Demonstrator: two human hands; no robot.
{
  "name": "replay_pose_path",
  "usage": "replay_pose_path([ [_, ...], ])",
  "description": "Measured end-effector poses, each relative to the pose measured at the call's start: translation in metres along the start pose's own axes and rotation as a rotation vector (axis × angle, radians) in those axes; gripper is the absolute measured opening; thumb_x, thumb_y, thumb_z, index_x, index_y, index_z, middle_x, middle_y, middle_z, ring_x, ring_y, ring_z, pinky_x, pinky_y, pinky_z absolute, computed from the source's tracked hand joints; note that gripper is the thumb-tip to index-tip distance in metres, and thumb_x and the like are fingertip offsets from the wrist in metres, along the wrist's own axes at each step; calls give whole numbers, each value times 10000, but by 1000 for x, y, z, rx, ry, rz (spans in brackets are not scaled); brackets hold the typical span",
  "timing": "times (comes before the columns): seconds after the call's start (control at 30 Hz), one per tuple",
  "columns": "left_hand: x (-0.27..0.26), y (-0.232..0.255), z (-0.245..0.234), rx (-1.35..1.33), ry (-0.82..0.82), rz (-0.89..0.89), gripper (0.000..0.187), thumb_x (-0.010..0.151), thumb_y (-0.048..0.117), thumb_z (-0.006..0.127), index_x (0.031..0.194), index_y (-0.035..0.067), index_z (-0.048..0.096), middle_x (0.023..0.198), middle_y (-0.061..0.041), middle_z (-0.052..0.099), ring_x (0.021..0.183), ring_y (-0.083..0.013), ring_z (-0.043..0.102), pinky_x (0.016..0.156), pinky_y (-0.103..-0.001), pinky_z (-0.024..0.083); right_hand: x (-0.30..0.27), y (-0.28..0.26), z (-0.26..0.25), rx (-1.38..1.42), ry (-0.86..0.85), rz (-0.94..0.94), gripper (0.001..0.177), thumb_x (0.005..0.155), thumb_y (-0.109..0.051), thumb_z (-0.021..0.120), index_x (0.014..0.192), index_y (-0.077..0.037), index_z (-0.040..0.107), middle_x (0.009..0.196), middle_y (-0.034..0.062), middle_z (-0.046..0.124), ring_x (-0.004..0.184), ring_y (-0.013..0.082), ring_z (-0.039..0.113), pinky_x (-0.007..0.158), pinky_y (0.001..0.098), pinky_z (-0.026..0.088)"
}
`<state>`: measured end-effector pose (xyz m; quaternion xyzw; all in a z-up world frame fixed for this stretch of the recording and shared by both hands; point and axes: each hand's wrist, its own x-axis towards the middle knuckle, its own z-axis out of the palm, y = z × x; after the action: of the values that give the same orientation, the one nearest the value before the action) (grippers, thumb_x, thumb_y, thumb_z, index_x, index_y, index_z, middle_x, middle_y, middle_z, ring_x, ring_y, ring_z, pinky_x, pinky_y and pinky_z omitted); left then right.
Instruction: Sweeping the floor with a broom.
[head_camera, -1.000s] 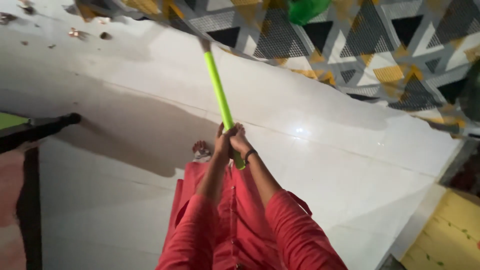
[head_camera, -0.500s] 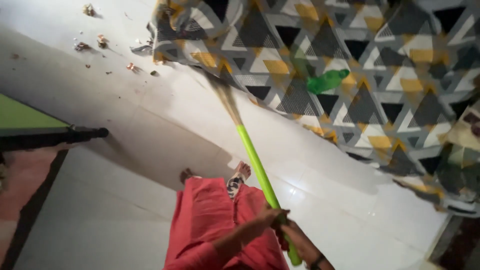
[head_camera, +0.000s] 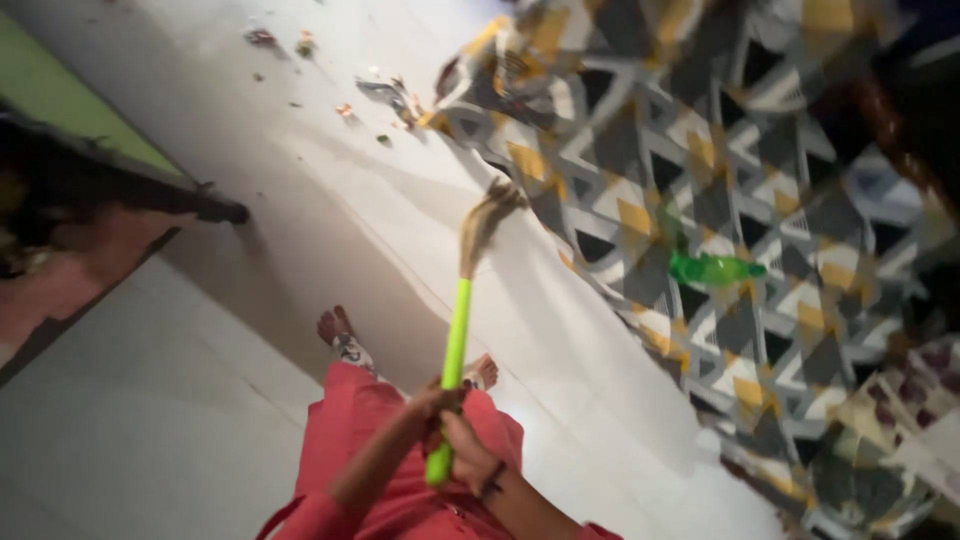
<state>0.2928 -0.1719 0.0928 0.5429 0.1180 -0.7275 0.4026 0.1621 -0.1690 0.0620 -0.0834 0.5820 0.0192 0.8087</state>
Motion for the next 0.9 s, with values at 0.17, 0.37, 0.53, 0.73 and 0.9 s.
replay_pose_path([
  [0.17,73,90,-124,-216,71,236,282,883,223,798,1024,50,627,785,-66,626,637,-180,579,549,-344,511,69,-69,143,-145,-146,2,203,1050,-301,466,1022,-140,586,766,10,611,601,150,570,519,296,489],
  [0.37,-25,245,-128,-106,291,378,389,865,235,802,1144,33,619,790,-84,660,599,-182,593,519,-357,517,50,-152,257,-69,-382,-44,311,1097,-345,525,841,-170,504,619,-57,485,444,44,437,402,192,381],
  [0.53,-32,206,-89,-167,271,610,636,863,179,794,1417,94,493,810,-82,673,619,-185,657,539,-348,571,-35,-144,243,-244,-245,-129,355,1050,-397,513,778,-170,482,574,-39,477,405,58,419,360,203,349],
  [0.73,-95,113,-28,-263,-6,387,961,868,185,746,1598,280,129,972,-104,719,827,-168,716,633,-343,636,-151,-86,183,-340,53,-134,264,1020,-317,490,850,-115,501,612,15,505,425,91,415,387,236,348],
  [0.9,-140,80,-31,-336,-162,-12,725,875,157,714,1492,264,348,866,-76,624,679,-214,585,554,-350,522,-157,-36,127,40,7,143,179,1048,-241,530,901,-139,525,685,-16,519,500,92,484,426,229,413],
])
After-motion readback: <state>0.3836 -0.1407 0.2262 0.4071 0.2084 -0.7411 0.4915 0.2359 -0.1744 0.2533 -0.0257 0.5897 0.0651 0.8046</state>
